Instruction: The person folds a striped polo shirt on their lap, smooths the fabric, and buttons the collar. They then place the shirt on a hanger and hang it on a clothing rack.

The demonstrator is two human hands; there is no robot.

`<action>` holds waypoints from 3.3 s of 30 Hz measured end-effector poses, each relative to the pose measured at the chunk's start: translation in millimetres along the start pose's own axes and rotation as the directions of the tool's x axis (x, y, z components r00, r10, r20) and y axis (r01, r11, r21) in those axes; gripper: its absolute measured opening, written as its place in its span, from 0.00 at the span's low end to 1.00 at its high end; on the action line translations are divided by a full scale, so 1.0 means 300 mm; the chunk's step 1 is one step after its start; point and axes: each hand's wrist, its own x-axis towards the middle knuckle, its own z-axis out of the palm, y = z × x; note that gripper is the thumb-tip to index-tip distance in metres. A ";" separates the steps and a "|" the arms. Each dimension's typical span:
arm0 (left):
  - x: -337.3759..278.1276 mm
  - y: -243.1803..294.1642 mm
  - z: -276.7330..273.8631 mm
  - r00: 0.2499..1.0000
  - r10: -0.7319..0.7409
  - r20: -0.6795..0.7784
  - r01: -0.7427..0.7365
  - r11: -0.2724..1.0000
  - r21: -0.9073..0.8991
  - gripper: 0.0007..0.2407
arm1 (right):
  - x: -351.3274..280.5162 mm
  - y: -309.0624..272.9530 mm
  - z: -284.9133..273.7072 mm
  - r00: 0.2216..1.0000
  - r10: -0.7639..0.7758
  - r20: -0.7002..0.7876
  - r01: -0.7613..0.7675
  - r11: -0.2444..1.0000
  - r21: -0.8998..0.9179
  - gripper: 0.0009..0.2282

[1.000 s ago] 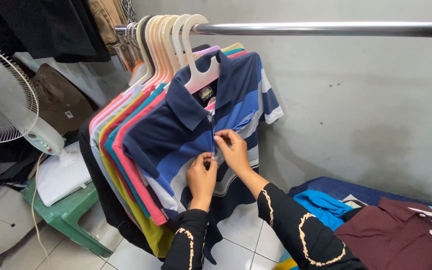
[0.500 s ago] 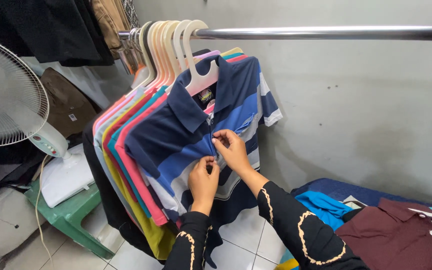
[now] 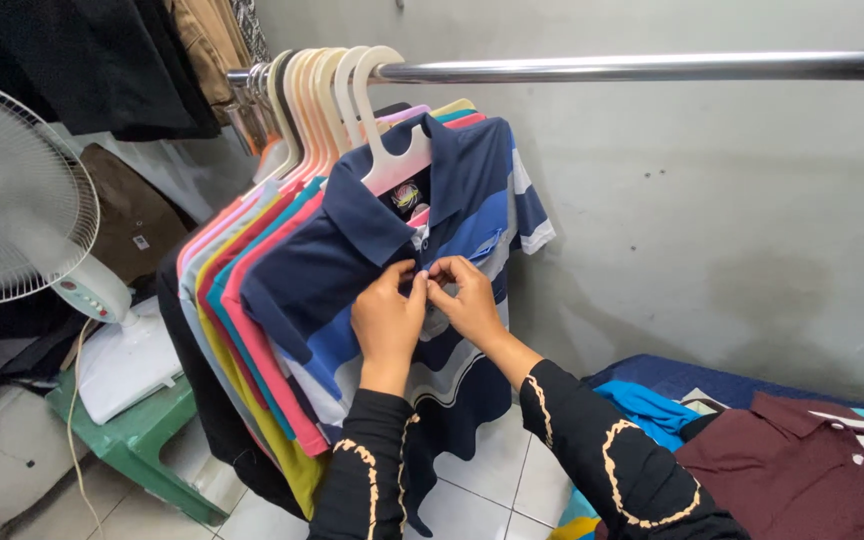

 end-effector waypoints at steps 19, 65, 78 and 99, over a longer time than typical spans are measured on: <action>0.026 -0.012 0.008 0.996 0.083 0.034 -0.086 0.992 0.091 0.05 | 0.030 -0.022 -0.017 0.998 -0.060 0.028 0.061 0.998 -0.031 0.06; -0.212 -0.434 -0.050 0.679 0.514 0.524 -0.724 0.350 0.595 0.30 | 0.277 0.296 -0.355 0.831 0.081 0.550 0.219 0.862 -0.457 0.11; -0.221 -0.413 -0.035 0.679 0.495 0.543 -0.725 0.332 0.604 0.33 | 0.260 0.257 -0.413 0.813 0.114 0.571 0.216 0.852 -0.477 0.07; -0.229 -0.407 -0.030 0.685 0.499 0.531 -0.720 0.352 0.598 0.31 | 0.281 0.267 -0.340 0.797 -0.017 0.604 0.430 0.717 -0.548 0.08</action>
